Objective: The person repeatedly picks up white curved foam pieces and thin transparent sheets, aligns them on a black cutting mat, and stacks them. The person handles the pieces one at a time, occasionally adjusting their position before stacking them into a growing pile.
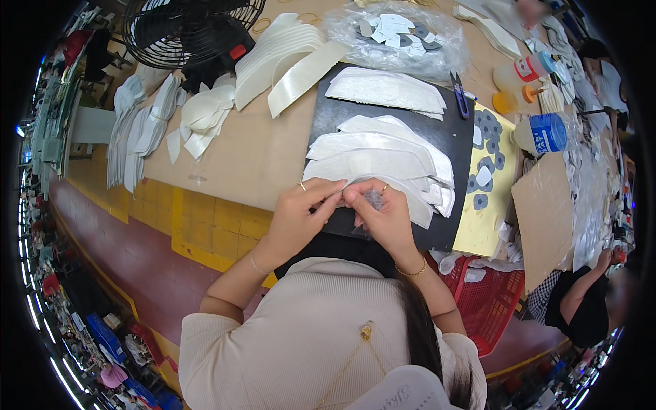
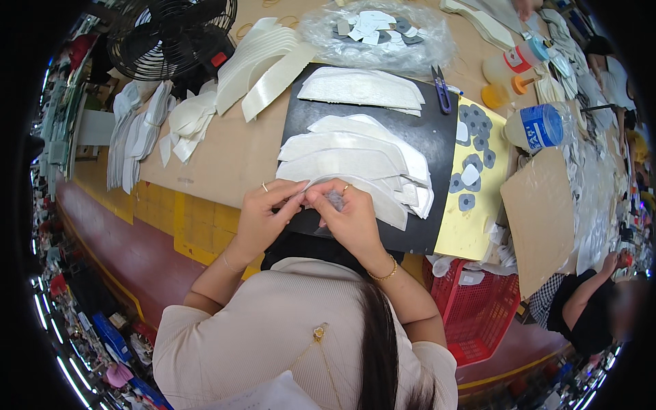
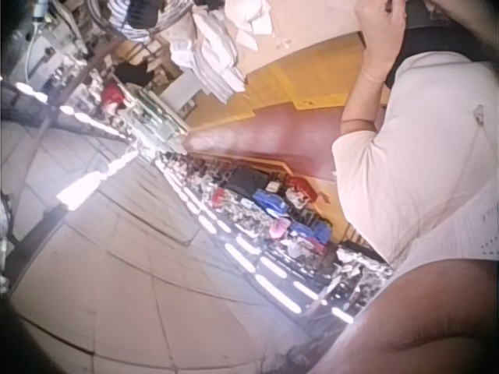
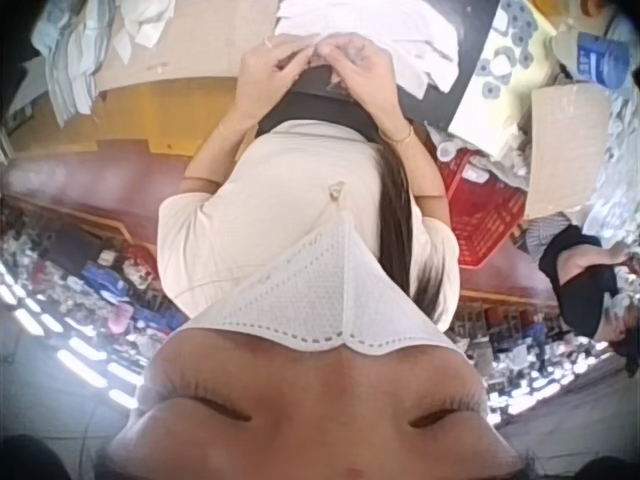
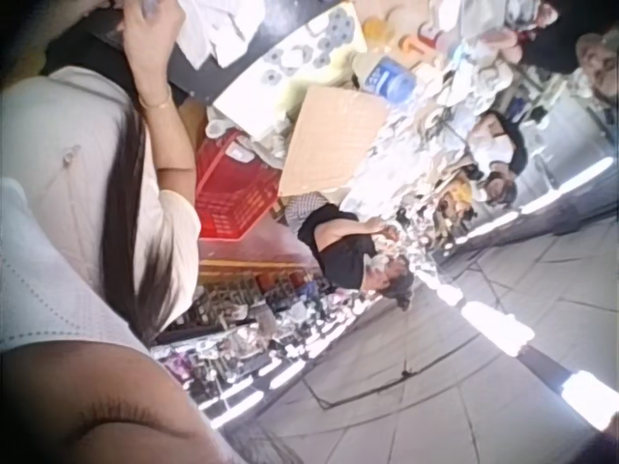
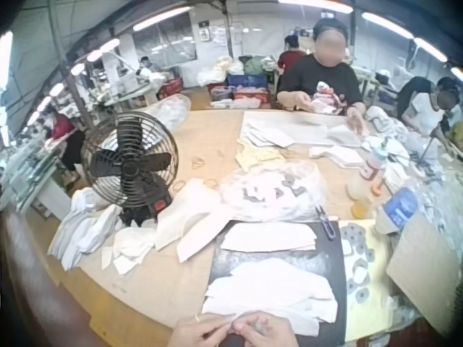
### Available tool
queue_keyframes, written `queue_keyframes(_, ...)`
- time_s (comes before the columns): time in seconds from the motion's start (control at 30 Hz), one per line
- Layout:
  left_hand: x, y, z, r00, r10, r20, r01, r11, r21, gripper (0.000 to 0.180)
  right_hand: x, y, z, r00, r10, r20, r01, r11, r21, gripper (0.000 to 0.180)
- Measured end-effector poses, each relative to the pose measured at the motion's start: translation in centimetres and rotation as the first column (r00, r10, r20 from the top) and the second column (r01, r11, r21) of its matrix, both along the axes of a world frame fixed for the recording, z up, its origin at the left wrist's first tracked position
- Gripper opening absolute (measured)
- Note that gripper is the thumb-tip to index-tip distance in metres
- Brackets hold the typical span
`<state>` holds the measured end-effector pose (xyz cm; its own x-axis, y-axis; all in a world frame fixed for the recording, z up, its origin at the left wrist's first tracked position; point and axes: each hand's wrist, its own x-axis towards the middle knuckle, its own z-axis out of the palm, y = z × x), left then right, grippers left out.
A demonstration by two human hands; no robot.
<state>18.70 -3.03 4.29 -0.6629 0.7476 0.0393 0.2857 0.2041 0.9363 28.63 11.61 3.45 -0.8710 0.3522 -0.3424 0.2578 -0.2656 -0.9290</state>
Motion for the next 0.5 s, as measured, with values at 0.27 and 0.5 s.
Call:
queue_keyframes(0.27,1.1,-0.8,0.0,0.918,-0.079,-0.388,0.054,0.996,-0.075,0.034,1.2,0.1,0.4,0.997,0.058,0.057,-0.056,0.997,-0.044,0.014)
queue_keyframes(0.5,1.0,-1.0,-0.2,0.948,-0.01,0.319,-0.001,0.999,0.033,0.022,1.4,0.1,0.4,0.997,0.075,0.02,-0.074,0.996,-0.04,0.01)
